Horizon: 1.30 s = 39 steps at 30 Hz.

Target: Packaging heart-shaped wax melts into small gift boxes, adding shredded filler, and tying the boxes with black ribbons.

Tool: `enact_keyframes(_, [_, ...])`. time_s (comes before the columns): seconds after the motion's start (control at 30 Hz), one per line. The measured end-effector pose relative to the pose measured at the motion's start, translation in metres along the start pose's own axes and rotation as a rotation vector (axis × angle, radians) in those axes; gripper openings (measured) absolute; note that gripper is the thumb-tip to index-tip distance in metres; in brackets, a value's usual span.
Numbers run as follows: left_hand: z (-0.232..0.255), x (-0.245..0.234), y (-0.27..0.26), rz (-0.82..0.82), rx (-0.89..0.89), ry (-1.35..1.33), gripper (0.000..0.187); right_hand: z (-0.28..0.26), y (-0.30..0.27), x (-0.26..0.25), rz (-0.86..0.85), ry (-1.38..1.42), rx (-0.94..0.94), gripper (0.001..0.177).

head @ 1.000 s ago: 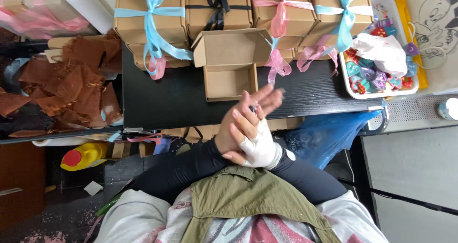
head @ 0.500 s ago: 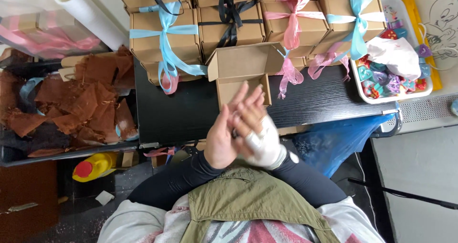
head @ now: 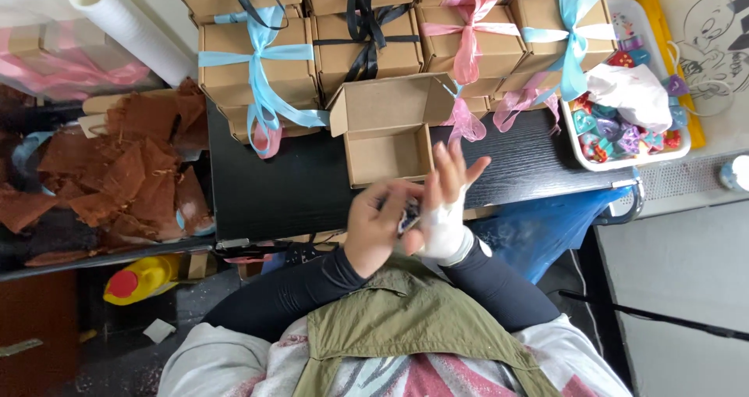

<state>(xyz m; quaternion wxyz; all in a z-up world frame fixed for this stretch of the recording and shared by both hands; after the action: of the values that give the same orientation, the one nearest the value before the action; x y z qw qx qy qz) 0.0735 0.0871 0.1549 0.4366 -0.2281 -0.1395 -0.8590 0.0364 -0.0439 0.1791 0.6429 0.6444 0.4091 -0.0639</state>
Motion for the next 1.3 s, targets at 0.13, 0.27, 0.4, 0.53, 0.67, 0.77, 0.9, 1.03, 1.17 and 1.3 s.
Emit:
enact_keyframes(0.13, [0.017,-0.002,0.015,0.234,-0.025,-0.048,0.033,0.021,0.004,-0.017,-0.027,0.0,0.222,0.074])
enact_keyframes(0.27, [0.054,0.006,0.039,0.137,0.537,0.615,0.024,0.04,-0.013,-0.017,-0.352,-0.256,0.214,0.037])
enact_keyframes(0.4, [0.058,0.018,0.057,-0.065,0.585,1.148,0.037,0.041,-0.035,-0.032,-0.397,-0.262,0.106,0.038])
enact_keyframes(0.53, [0.055,0.034,0.051,-0.157,0.693,1.3,0.062,0.045,-0.041,-0.055,-0.406,-0.243,0.102,0.032])
enact_keyframes(0.67, [0.061,0.029,0.032,-0.189,0.792,1.331,0.072,0.06,-0.032,-0.072,-0.363,-0.121,0.091,0.036])
enact_keyframes(0.77, [0.068,0.012,0.021,-0.232,0.792,1.318,0.053,0.072,-0.013,-0.074,-0.362,-0.047,-0.029,0.032])
enact_keyframes(0.9, [0.078,0.006,0.02,-0.365,0.807,1.357,0.044,0.076,0.012,-0.062,-0.431,0.04,-0.242,0.034])
enact_keyframes(1.03, [0.078,0.008,0.03,-0.439,0.834,1.298,0.048,0.07,0.019,-0.041,-0.581,0.106,-0.277,0.04])
enact_keyframes(1.17, [0.072,0.001,0.035,-0.524,0.726,1.28,0.051,0.058,0.025,-0.034,-0.697,0.129,-0.323,0.059])
enact_keyframes(1.3, [0.074,-0.006,0.031,-0.519,0.601,1.363,0.052,0.057,0.021,-0.036,-0.693,0.08,-0.301,0.072])
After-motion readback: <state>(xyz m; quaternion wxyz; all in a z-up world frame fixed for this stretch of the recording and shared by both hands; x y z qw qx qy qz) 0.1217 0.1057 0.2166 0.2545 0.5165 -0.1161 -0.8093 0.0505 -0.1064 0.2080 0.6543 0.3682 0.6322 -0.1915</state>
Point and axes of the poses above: each hand's wrist, its own y-axis towards the middle knuckle, its own x-axis out of the palm, z = x × y, the point moved 2 cm from there along y, towards the middle knuckle, and after that the axes turned 8 degrees about -y, right-handed, at the moved point
